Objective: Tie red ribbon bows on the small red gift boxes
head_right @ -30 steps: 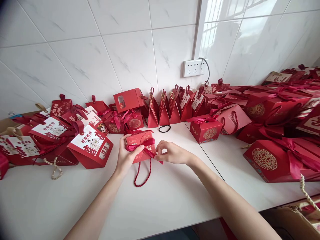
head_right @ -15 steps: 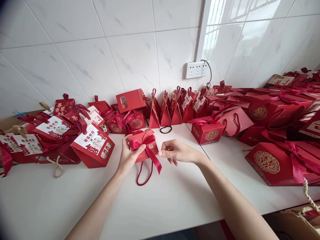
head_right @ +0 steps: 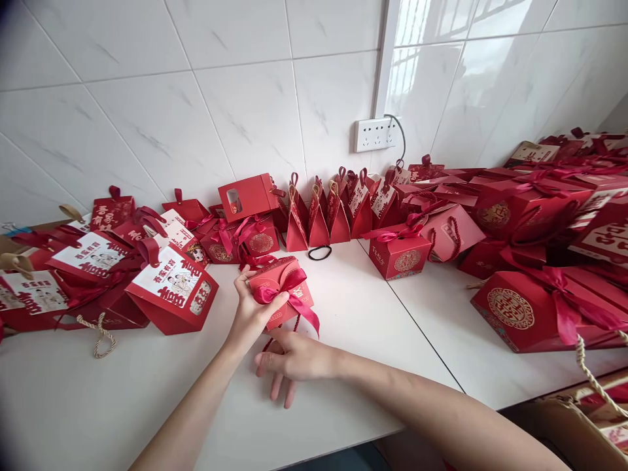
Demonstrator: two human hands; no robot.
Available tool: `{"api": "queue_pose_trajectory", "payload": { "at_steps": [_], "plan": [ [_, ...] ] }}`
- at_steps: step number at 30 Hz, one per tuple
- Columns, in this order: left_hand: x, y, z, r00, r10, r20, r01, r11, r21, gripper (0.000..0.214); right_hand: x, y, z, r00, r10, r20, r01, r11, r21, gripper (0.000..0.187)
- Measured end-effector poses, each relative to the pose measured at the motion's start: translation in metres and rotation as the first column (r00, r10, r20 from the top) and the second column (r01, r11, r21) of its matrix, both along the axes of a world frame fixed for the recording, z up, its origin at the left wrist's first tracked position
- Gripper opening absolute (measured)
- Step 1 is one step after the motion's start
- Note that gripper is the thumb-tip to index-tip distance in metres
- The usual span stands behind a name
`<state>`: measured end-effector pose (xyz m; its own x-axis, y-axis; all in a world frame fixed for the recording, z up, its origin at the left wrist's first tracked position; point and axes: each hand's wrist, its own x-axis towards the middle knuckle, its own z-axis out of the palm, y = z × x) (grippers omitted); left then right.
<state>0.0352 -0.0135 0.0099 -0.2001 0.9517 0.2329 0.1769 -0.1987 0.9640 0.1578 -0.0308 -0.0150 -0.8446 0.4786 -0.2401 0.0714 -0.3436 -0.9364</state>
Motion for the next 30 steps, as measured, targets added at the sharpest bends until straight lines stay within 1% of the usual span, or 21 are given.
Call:
{"api": "queue_pose_trajectory", "payload": {
  "at_steps": [2,4,8,12,15,18,20,22,26,30],
  "plan": [
    [0.0,-0.001,0.002,1.0,-0.015,-0.001,0.015,1.0,-0.002,0.062,-0.005,-0.001,-0.002,0.998,-0.006,-0.058,0.0,0.996,-0.09,0.047],
    [-0.001,-0.002,0.003,0.999,-0.042,-0.002,0.042,0.999,-0.018,0.061,-0.008,-0.001,-0.003,0.996,-0.049,-0.079,0.036,0.986,-0.163,0.049],
    [-0.005,-0.003,0.0,0.992,-0.123,0.038,0.125,0.991,-0.043,0.061,-0.011,0.001,-0.006,0.982,-0.184,-0.046,0.171,0.964,-0.205,0.055],
    [-0.007,-0.002,-0.003,0.983,-0.155,0.098,0.16,0.986,-0.048,0.059,-0.01,0.002,-0.004,0.971,-0.239,-0.018,0.233,0.958,-0.167,0.062],
    [-0.006,0.0,-0.003,0.982,-0.156,0.106,0.161,0.986,-0.037,0.059,-0.009,0.003,0.0,0.971,-0.237,0.01,0.236,0.962,-0.138,0.062],
    [-0.005,0.001,-0.003,0.99,-0.122,0.072,0.123,0.992,-0.015,0.061,-0.008,0.002,0.002,0.976,-0.217,0.017,0.217,0.966,-0.14,0.062],
    [-0.005,0.001,-0.002,0.994,-0.103,0.046,0.104,0.995,-0.012,0.062,-0.008,0.002,0.003,0.978,-0.207,0.024,0.208,0.968,-0.143,0.058],
    [-0.005,0.001,-0.002,0.995,-0.095,0.034,0.095,0.995,-0.021,0.063,-0.008,0.001,0.004,0.975,-0.217,0.052,0.222,0.967,-0.126,0.05],
    [-0.004,0.0,0.0,0.994,-0.097,0.052,0.099,0.995,-0.033,0.064,-0.01,0.0,0.005,0.951,-0.282,0.126,0.292,0.955,-0.061,0.036],
    [-0.003,0.0,0.002,0.994,-0.091,0.056,0.093,0.995,-0.043,0.063,-0.01,0.001,0.004,0.935,-0.314,0.163,0.324,0.945,-0.041,0.031]
  ]
}}
